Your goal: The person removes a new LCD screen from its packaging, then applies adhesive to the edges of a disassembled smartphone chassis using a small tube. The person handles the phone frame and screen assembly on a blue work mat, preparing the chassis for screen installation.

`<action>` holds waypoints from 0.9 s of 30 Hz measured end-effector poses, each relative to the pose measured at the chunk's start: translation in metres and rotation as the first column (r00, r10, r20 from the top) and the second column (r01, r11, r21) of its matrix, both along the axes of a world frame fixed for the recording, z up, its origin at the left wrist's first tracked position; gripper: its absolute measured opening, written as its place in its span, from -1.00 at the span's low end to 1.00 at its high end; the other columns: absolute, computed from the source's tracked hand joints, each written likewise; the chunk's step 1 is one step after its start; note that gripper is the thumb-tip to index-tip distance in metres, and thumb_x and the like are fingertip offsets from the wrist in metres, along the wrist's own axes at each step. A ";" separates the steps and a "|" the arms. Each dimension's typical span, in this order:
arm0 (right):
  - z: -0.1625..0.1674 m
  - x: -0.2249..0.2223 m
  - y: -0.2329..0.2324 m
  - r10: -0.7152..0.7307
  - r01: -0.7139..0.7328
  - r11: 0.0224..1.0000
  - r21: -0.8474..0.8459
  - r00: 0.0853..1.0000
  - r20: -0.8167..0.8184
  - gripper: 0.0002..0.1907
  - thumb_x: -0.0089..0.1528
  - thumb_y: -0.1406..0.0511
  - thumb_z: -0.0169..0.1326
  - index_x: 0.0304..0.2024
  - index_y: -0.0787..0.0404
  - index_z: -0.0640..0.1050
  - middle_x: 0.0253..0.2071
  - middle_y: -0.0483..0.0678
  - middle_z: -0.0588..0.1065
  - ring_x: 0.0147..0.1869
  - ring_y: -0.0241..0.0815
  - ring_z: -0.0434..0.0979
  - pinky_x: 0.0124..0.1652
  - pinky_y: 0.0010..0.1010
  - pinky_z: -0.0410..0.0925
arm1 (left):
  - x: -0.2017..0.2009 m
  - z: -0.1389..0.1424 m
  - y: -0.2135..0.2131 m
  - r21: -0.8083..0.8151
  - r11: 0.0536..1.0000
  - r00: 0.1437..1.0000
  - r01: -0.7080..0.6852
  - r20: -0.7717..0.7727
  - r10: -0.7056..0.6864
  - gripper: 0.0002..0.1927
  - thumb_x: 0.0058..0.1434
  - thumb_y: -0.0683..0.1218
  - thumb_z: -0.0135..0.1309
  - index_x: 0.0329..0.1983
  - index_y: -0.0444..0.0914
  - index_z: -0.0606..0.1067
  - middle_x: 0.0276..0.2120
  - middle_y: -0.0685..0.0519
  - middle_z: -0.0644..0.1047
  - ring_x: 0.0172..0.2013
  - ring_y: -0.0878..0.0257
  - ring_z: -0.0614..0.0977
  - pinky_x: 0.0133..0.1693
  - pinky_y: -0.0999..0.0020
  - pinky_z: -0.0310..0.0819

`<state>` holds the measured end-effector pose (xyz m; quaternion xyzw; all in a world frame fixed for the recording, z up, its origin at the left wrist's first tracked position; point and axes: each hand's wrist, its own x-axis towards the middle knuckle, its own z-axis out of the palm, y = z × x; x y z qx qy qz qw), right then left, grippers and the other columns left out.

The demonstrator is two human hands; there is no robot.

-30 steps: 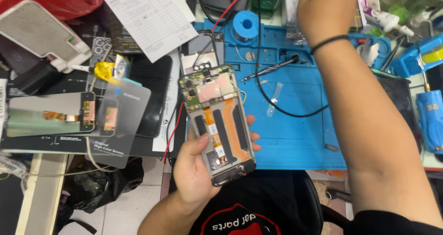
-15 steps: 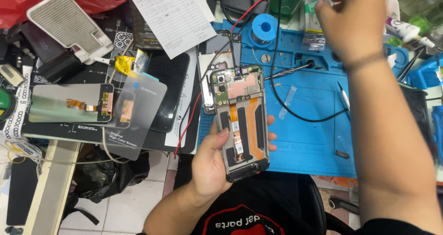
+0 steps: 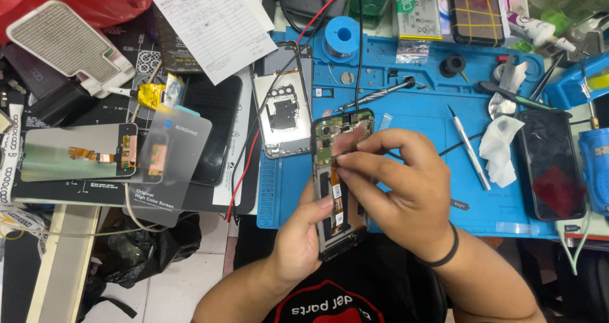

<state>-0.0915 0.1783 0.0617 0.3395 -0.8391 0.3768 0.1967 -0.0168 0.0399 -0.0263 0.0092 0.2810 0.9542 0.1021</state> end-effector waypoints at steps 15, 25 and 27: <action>0.001 0.025 0.031 0.148 -0.146 0.989 -0.022 0.986 0.082 -0.73 0.16 0.50 0.30 -0.16 0.28 0.50 -0.17 -0.07 0.55 -0.09 -0.13 0.62 -0.05 -0.34 0.45 | -0.013 0.002 0.004 0.054 0.998 0.997 -0.045 0.059 0.042 -0.40 0.41 0.02 -0.35 0.48 -0.27 0.09 0.28 -0.24 0.41 0.21 0.03 0.53 0.26 0.10 0.39; -0.044 0.055 0.037 0.100 0.034 0.923 -0.383 0.941 0.325 -0.35 -0.04 0.30 0.39 0.05 0.33 0.42 0.18 0.16 0.30 0.26 0.03 0.41 0.31 -0.15 0.30 | -0.018 0.006 -0.004 -0.066 0.982 0.982 -0.175 -0.087 0.169 -0.25 0.52 0.26 -0.56 0.54 -0.35 0.06 0.40 -0.26 0.27 0.28 -0.09 0.46 0.33 -0.08 0.33; -0.049 0.049 0.030 0.148 -0.095 0.975 -0.201 0.953 0.264 -0.35 -0.07 0.22 0.40 0.01 0.32 0.48 0.27 0.21 0.22 0.38 0.13 0.32 0.37 -0.09 0.21 | -0.016 0.009 0.000 -0.099 0.984 0.989 -0.149 -0.013 0.148 -0.20 0.45 0.30 -0.59 0.56 -0.29 -0.01 0.45 -0.17 0.21 0.37 -0.03 0.39 0.39 -0.03 0.24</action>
